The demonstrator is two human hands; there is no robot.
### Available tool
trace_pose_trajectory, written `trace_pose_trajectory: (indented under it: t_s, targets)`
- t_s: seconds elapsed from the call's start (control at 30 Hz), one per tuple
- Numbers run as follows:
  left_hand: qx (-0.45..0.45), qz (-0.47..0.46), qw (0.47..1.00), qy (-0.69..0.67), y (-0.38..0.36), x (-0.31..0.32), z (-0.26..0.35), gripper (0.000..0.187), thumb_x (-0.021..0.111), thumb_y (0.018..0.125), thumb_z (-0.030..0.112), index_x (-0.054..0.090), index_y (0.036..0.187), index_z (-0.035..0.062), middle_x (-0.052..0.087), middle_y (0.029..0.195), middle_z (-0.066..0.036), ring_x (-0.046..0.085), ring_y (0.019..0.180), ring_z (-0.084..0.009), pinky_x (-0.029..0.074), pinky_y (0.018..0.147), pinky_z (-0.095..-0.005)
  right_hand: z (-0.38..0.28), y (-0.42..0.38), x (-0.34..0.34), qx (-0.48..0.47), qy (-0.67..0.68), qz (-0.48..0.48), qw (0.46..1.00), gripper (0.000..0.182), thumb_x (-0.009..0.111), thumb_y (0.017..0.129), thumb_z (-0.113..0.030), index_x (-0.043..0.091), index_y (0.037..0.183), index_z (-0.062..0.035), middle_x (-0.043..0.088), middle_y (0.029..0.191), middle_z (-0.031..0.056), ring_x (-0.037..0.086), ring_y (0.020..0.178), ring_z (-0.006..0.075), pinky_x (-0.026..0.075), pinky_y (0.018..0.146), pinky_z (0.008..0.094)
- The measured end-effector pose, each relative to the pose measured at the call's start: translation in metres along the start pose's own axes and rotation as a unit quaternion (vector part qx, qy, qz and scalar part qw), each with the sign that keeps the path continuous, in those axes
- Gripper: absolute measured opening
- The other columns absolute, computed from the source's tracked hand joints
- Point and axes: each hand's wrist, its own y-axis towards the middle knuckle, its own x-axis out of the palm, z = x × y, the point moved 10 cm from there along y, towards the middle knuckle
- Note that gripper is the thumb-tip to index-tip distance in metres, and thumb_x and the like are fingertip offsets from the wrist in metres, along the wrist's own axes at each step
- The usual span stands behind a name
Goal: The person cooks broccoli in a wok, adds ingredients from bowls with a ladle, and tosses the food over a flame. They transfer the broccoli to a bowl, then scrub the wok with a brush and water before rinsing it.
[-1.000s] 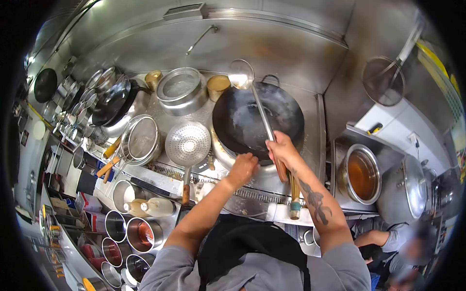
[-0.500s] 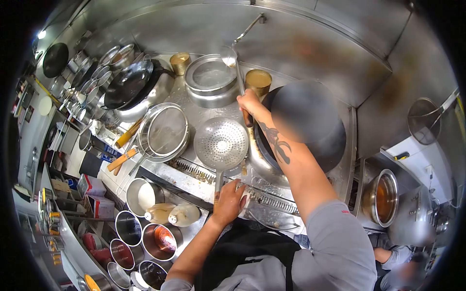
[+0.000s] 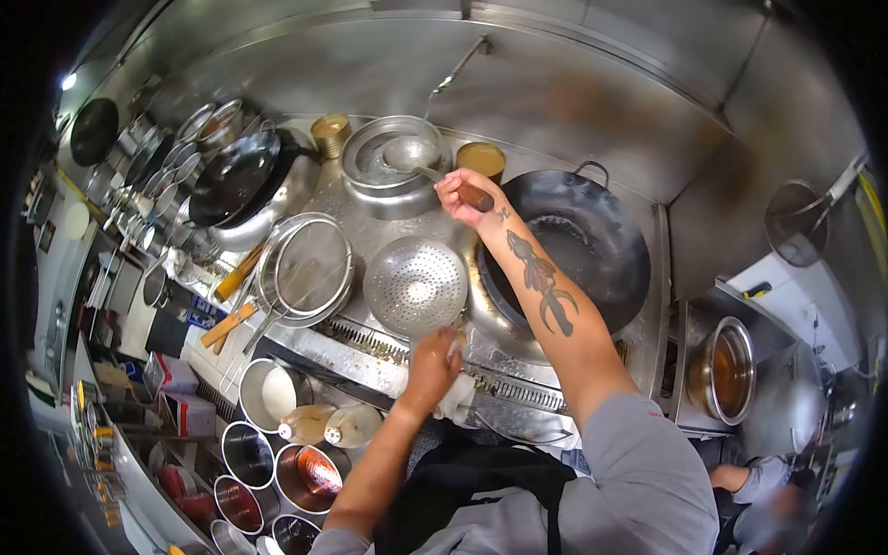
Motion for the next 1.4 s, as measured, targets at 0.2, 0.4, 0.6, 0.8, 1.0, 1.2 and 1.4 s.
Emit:
trace_pose_trajectory:
  t_s: [0.2,0.4,0.6,0.8,1.0,1.2,1.4]
  targets:
    - [-0.049,0.057,0.975,-0.209,0.116,0.021,-0.024,0.027,0.045,0.099,0.021,0.056,0.088,-0.0003,0.058,0.069,-0.012,0.061,0.065,-0.0255,0.049,0.062,-0.0345,0.015,-0.148,0.027,0.01,-0.034,-0.024,0.999,0.027,0.05,0.089,-0.009,0.045,0.11,0.0068,0.052,0.075,0.0017,0.055,0.056,0.008,0.045,0.047,0.0255]
    - [-0.311,0.003,0.831,-0.461,0.214,0.12,-0.056,0.017,0.049,0.096,0.019,0.054,0.086,0.006,0.058,0.072,-0.005,0.059,0.062,-0.0157,0.051,0.054,-0.0312,0.032,-0.298,0.021,-0.038,-0.068,0.018,0.997,0.032,0.044,0.092,-0.01,0.044,0.119,0.0074,0.051,0.08,0.0039,0.051,0.054,0.0083,0.044,0.043,0.0257]
    - [-0.383,0.004,0.781,-0.492,0.204,0.196,-0.028,0.003,0.056,0.087,0.004,0.059,0.085,0.0042,0.059,0.069,-0.006,0.055,0.052,-0.0158,0.046,0.043,-0.0307,0.038,-0.412,0.001,-0.108,-0.222,0.167,0.954,0.034,0.049,0.09,-0.008,0.047,0.122,0.003,0.049,0.073,0.0018,0.046,0.048,0.0071,0.038,0.04,0.024]
    - [-0.431,-0.066,0.74,-0.513,0.201,0.256,-0.014,0.011,0.052,0.089,0.005,0.058,0.081,0.0048,0.057,0.066,-0.006,0.049,0.047,-0.0164,0.039,0.039,-0.031,0.038,-0.478,-0.001,-0.169,-0.309,0.237,0.906,0.035,0.053,0.087,-0.003,0.05,0.122,-0.0002,0.05,0.071,0.0025,0.047,0.045,0.0093,0.039,0.04,0.0245]
    - [-0.384,-0.04,0.783,-0.487,0.219,0.255,0.05,0.017,0.054,0.091,0.017,0.057,0.077,0.0089,0.051,0.058,-0.002,0.04,0.04,-0.0115,0.033,0.036,-0.0284,0.031,-0.512,-0.002,-0.243,-0.438,0.268,0.823,0.029,0.054,0.087,-0.001,0.053,0.116,-0.0012,0.053,0.069,0.001,0.049,0.045,0.0078,0.037,0.041,0.0209]
    - [-0.375,-0.052,0.801,-0.464,0.211,0.255,0.048,0.018,0.051,0.095,0.018,0.059,0.085,0.0053,0.053,0.065,-0.003,0.044,0.047,-0.0108,0.032,0.039,-0.0281,0.025,-0.516,-0.05,-0.28,-0.497,0.323,0.755,0.025,0.051,0.085,-0.001,0.055,0.109,0.0001,0.052,0.069,0.0005,0.049,0.047,0.0086,0.039,0.045,0.0224]
    - [-0.342,-0.127,0.846,-0.39,0.174,0.281,0.064,0.024,0.052,0.095,0.028,0.053,0.088,0.0054,0.058,0.073,-0.007,0.059,0.059,-0.0193,0.049,0.047,-0.0329,0.018,-0.487,-0.108,-0.32,-0.505,0.391,0.7,0.02,0.048,0.082,-0.003,0.053,0.102,-0.0007,0.053,0.072,0.0025,0.051,0.051,0.0108,0.042,0.047,0.0251]
